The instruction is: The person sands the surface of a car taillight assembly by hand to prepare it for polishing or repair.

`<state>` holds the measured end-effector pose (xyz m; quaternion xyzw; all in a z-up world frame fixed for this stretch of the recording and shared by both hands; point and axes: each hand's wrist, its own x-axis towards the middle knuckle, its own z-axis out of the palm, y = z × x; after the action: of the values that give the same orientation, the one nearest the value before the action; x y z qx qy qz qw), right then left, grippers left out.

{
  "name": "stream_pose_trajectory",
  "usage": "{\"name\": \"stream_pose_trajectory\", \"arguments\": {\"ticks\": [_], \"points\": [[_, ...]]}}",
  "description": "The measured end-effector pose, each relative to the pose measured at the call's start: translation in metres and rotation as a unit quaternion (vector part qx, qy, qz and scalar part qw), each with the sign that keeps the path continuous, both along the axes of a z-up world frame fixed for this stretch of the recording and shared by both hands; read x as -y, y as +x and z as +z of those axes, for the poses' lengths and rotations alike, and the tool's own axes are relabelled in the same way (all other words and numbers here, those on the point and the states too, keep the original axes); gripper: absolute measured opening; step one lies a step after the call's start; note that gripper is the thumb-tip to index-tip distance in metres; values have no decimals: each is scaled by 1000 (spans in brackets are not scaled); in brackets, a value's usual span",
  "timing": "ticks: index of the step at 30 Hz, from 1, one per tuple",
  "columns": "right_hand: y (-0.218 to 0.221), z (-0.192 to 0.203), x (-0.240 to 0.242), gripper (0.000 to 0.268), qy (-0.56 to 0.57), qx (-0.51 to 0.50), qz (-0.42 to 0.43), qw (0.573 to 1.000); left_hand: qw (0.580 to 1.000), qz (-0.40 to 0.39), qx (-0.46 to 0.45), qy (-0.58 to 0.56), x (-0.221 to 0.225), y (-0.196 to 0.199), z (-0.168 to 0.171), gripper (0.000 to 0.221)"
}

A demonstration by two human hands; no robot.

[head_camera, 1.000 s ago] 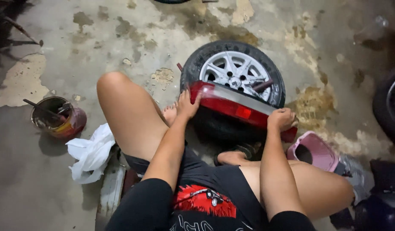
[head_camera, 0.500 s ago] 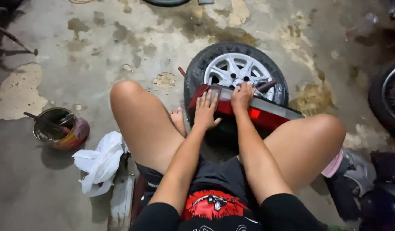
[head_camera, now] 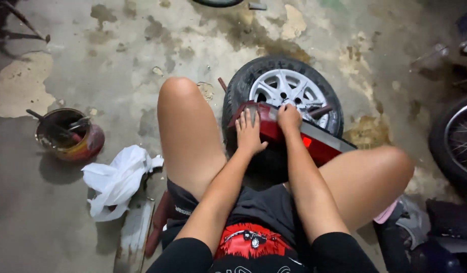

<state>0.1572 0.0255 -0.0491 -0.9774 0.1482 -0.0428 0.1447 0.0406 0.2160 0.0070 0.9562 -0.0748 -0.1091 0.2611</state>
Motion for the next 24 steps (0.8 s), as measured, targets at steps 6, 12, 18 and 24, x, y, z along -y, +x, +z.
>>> {"name": "stream_pose_trajectory", "arguments": {"ticks": [6,12,18,24], "points": [[-17,88,-2,45,-45,-151,176,972,999,-11,18,47,16,3,13,123],[-47,157,19,46,-190,-200,279,920,991,-93,35,86,36,4,31,127],[-63,77,137,44,-8,144,-23,989,964,-203,79,154,56,-3,25,135],[-117,39,134,39,-34,231,-84,969,968,-207,94,109,63,1,20,126]]}}
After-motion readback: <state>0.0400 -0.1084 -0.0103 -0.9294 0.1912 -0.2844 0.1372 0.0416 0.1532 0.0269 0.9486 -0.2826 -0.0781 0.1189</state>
